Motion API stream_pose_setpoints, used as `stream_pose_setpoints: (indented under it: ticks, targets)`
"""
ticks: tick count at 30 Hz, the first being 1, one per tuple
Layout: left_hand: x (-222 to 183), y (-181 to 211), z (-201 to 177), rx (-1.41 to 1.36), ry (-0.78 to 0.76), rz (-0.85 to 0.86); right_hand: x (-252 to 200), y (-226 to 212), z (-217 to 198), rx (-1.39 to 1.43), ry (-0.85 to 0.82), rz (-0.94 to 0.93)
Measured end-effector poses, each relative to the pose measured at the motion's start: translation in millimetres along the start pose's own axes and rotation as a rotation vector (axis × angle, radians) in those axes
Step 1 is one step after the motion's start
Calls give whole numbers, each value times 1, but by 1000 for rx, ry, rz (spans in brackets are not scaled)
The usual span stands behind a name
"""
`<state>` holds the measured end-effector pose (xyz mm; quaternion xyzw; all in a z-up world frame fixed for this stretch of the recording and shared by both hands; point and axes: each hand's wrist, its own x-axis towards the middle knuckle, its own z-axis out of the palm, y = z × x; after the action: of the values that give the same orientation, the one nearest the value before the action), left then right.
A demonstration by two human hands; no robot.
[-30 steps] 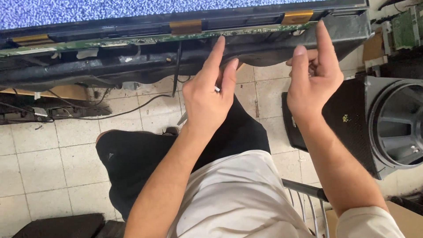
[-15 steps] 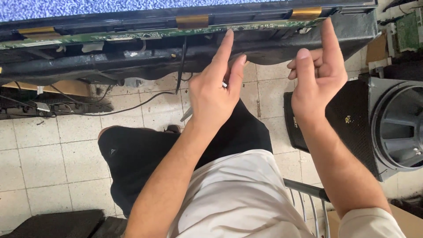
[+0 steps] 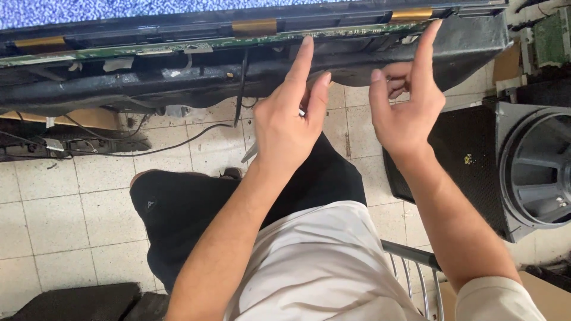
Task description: Disassembling a screen by removing the frame and then using a screwdriver to install screws.
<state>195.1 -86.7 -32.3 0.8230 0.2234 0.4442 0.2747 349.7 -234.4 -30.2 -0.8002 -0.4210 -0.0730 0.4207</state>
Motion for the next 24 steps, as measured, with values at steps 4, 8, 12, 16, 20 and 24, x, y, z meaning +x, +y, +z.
stream_pose_setpoints:
  ticks: [4,8,12,16,20,24]
  targets:
    - [0,-1,-1,-8,12,6,6,23,2,-96,127,-117]
    - [2,2,-3,39,3,-1,22,34,-2,-293,225,-376]
    - [3,2,-3,57,13,-2,26,41,-1,-444,229,-467]
    - [0,1,-5,30,-37,-6,39,58,-5,-410,380,-544]
    - [-1,1,-4,15,-11,7,44,49,-12,-426,371,-617]
    - [-5,-4,-6,-16,50,-22,38,48,-10,-395,325,-597]
